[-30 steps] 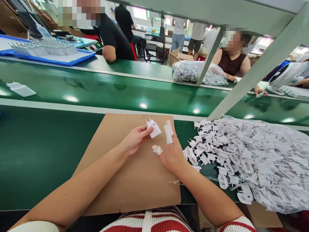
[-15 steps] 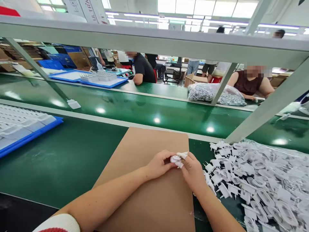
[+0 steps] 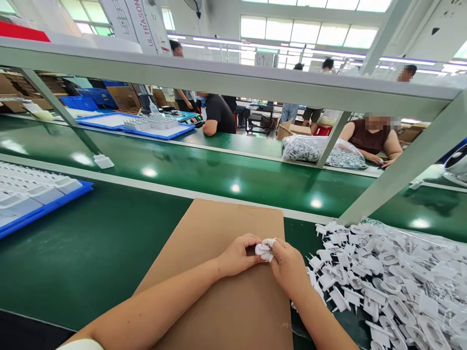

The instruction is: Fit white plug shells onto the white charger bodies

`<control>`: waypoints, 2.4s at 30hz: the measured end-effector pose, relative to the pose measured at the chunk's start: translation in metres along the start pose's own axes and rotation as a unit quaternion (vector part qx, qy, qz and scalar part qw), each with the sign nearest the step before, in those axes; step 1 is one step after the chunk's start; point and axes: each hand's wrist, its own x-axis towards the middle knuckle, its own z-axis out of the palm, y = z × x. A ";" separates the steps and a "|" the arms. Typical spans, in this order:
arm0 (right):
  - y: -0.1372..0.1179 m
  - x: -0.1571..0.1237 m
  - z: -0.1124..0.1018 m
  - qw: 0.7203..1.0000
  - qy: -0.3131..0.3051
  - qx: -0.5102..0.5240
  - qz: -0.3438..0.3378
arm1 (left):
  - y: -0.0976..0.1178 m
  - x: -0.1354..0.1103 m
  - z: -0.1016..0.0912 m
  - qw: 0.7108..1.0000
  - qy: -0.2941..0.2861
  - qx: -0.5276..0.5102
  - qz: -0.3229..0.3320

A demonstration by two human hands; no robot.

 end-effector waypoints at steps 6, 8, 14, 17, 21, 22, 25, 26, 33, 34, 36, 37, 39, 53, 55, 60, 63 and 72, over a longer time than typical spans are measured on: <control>-0.002 -0.001 -0.001 0.998 -0.007 -0.037 0.040 | -0.004 -0.003 0.003 0.998 0.019 -0.013 -0.055; -0.005 -0.001 -0.002 0.997 -0.022 -0.046 0.057 | -0.006 -0.004 0.006 0.995 0.027 -0.051 -0.081; -0.012 0.000 -0.005 0.993 -0.033 -0.013 0.110 | -0.006 -0.011 0.007 0.997 0.027 -0.070 -0.014; -0.013 0.000 -0.003 0.988 -0.030 0.061 0.139 | -0.001 -0.015 0.005 0.995 0.052 0.050 0.073; -0.010 0.002 0.000 0.958 -0.022 0.203 0.199 | 0.001 -0.016 0.002 0.981 0.053 0.145 0.119; -0.009 0.002 0.001 0.949 -0.020 0.230 0.214 | 0.001 -0.016 0.002 0.979 0.053 0.155 0.124; -0.007 0.000 0.001 0.934 -0.020 0.277 0.224 | -0.003 -0.017 0.001 0.969 0.054 0.193 0.141; -0.007 -0.001 0.001 0.936 -0.022 0.276 0.218 | -0.004 -0.017 0.001 0.966 0.053 0.207 0.147; -0.012 -0.005 -0.007 0.971 -0.040 0.114 0.207 | -0.004 -0.019 0.002 0.962 0.048 0.227 0.141; -0.014 -0.005 -0.010 0.972 -0.045 0.100 0.209 | -0.004 -0.020 0.003 0.965 0.050 0.221 0.135; -0.020 -0.003 -0.014 0.971 -0.053 0.077 0.219 | -0.001 -0.021 0.004 0.970 0.055 0.207 0.111; -0.023 -0.002 -0.016 0.970 -0.058 0.066 0.226 | 0.001 -0.022 0.004 0.974 0.056 0.198 0.093; -0.027 0.000 -0.019 0.968 -0.074 0.049 0.237 | 0.005 -0.020 0.001 0.983 0.044 0.174 0.049; -0.030 0.002 -0.029 0.975 -0.083 -0.016 0.203 | -0.015 0.134 -0.075 0.949 0.200 0.218 -0.108; -0.030 0.002 -0.028 0.976 -0.081 -0.029 0.200 | -0.023 0.157 -0.086 0.937 0.229 0.234 -0.123; -0.033 0.001 -0.027 0.974 -0.096 -0.071 0.192 | -0.035 0.181 -0.103 0.906 0.298 0.245 -0.173; -0.036 0.002 -0.027 0.973 -0.115 -0.081 0.185 | -0.034 0.183 -0.106 0.893 0.325 0.233 -0.206; -0.041 0.003 -0.025 0.963 -0.175 -0.084 0.185 | 0.112 0.145 -0.050 0.936 0.346 -0.028 0.053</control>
